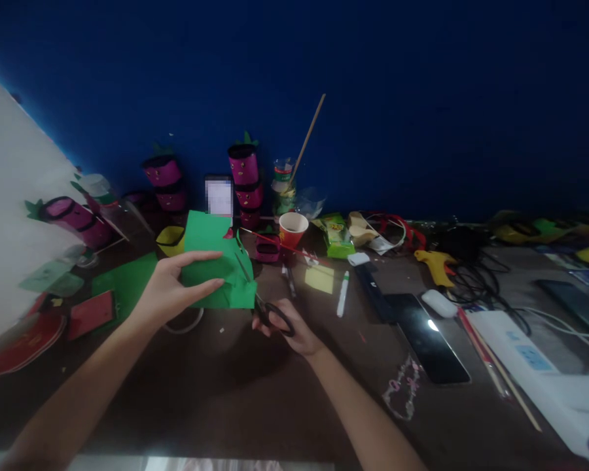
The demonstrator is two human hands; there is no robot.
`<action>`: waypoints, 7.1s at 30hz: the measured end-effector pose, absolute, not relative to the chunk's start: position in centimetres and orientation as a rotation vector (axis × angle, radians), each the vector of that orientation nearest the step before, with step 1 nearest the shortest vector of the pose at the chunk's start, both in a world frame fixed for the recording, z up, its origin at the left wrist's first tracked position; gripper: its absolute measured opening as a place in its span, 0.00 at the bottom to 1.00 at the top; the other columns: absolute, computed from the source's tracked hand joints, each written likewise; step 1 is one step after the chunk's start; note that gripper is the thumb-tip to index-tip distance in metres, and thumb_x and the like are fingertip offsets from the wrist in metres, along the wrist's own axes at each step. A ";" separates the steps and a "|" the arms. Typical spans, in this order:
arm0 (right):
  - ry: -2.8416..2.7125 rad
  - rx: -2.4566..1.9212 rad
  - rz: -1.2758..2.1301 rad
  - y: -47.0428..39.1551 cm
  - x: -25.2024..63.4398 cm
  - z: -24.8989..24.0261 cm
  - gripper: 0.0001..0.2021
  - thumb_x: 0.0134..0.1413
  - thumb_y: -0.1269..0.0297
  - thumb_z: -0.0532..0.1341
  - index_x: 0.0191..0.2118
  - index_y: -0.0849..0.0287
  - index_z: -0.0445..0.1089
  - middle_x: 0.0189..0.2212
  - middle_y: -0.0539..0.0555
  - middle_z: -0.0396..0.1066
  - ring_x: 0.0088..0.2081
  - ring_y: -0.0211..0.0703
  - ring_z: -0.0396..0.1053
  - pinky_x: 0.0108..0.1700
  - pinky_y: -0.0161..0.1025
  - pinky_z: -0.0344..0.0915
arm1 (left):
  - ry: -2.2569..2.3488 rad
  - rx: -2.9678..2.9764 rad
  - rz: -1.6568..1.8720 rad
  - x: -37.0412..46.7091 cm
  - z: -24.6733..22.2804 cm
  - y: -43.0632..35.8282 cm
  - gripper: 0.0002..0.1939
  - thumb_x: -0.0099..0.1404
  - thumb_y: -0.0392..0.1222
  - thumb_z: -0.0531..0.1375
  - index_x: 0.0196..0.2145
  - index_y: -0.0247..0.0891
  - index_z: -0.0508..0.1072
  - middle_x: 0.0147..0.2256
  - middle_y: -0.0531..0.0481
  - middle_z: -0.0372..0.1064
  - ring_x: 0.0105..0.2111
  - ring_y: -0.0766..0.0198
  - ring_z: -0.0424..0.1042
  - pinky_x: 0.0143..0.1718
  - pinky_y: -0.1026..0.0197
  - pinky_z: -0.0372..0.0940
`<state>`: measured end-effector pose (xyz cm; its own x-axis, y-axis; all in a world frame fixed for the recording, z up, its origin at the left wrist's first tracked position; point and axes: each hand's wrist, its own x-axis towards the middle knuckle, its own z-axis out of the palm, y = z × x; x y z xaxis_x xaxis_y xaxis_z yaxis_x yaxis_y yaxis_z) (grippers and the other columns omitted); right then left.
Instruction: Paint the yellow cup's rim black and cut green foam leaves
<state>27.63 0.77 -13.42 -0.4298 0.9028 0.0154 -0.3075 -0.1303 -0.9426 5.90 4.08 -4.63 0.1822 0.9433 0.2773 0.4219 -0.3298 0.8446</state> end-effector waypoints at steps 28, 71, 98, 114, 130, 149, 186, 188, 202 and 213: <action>-1.359 -0.860 1.546 0.7 27.6 -12.4 0.25 0.46 0.40 0.58 0.25 0.63 0.71 0.16 0.51 0.60 0.19 0.35 0.55 0.21 0.35 0.51 | 1.264 1.776 1.123 6.1 -5.1 4.3 0.21 0.51 0.44 0.65 0.44 0.40 0.73 0.43 0.48 0.72 0.45 0.56 0.70 0.49 0.55 0.63; -1.347 -0.889 1.547 0.8 27.4 -12.5 0.25 0.46 0.41 0.59 0.24 0.65 0.69 0.16 0.50 0.59 0.18 0.32 0.53 0.19 0.32 0.47 | 1.210 1.647 1.093 5.8 -5.9 5.1 0.24 0.49 0.46 0.67 0.45 0.44 0.72 0.43 0.50 0.72 0.45 0.57 0.69 0.50 0.56 0.63; -1.452 -1.025 1.522 0.8 27.3 -11.1 0.28 0.44 0.38 0.57 0.21 0.64 0.67 0.14 0.49 0.58 0.18 0.32 0.54 0.20 0.32 0.48 | 1.205 1.716 1.037 5.0 -5.4 5.6 0.24 0.48 0.46 0.68 0.45 0.42 0.73 0.43 0.48 0.72 0.44 0.56 0.70 0.46 0.58 0.66; -1.497 -0.969 1.623 1.4 27.6 -11.6 0.29 0.40 0.36 0.58 0.21 0.65 0.66 0.13 0.48 0.56 0.16 0.31 0.51 0.18 0.32 0.44 | 1.147 1.675 0.954 4.1 -5.3 6.1 0.25 0.47 0.46 0.68 0.45 0.42 0.73 0.47 0.47 0.70 0.46 0.54 0.69 0.44 0.59 0.67; -1.509 -1.020 1.629 1.7 27.9 -11.5 0.25 0.41 0.41 0.61 0.18 0.63 0.65 0.12 0.47 0.57 0.15 0.31 0.53 0.17 0.31 0.46 | 1.040 1.479 0.840 3.5 -5.2 6.5 0.27 0.47 0.42 0.69 0.46 0.41 0.72 0.40 0.46 0.73 0.35 0.59 0.74 0.34 0.60 0.71; -1.482 -1.032 1.682 2.6 29.7 -12.0 0.19 0.47 0.51 0.61 0.20 0.65 0.68 0.11 0.45 0.54 0.15 0.30 0.51 0.18 0.31 0.43 | 0.925 1.274 0.935 3.0 -5.7 7.6 0.30 0.45 0.35 0.68 0.48 0.41 0.68 0.42 0.46 0.70 0.36 0.61 0.72 0.34 0.61 0.70; -1.529 -0.947 1.631 2.2 29.1 -11.9 0.25 0.46 0.43 0.59 0.21 0.66 0.67 0.13 0.48 0.58 0.16 0.30 0.53 0.18 0.31 0.44 | 1.021 1.762 0.917 5.9 -7.4 5.8 0.25 0.54 0.35 0.61 0.51 0.40 0.66 0.43 0.47 0.69 0.38 0.62 0.70 0.39 0.61 0.66; -1.547 -0.943 1.652 2.2 29.2 -12.0 0.24 0.47 0.44 0.59 0.21 0.66 0.67 0.13 0.48 0.58 0.16 0.30 0.53 0.18 0.31 0.44 | 1.006 1.815 0.878 5.5 -7.3 5.9 0.26 0.54 0.34 0.61 0.51 0.41 0.66 0.46 0.47 0.68 0.41 0.60 0.69 0.42 0.60 0.65; -1.582 -0.913 1.885 2.6 30.0 -12.2 0.24 0.44 0.44 0.61 0.20 0.66 0.67 0.11 0.46 0.56 0.14 0.28 0.51 0.16 0.29 0.44 | 0.954 1.983 0.631 4.4 -6.4 6.3 0.23 0.55 0.37 0.61 0.50 0.43 0.68 0.41 0.51 0.71 0.31 0.65 0.70 0.31 0.65 0.65; -1.586 -0.853 1.935 2.7 30.0 -12.3 0.24 0.45 0.46 0.61 0.20 0.67 0.68 0.12 0.47 0.59 0.14 0.28 0.52 0.14 0.28 0.44 | 0.912 1.952 0.612 4.6 -6.3 6.1 0.23 0.55 0.37 0.61 0.49 0.41 0.68 0.45 0.48 0.69 0.41 0.61 0.70 0.42 0.61 0.66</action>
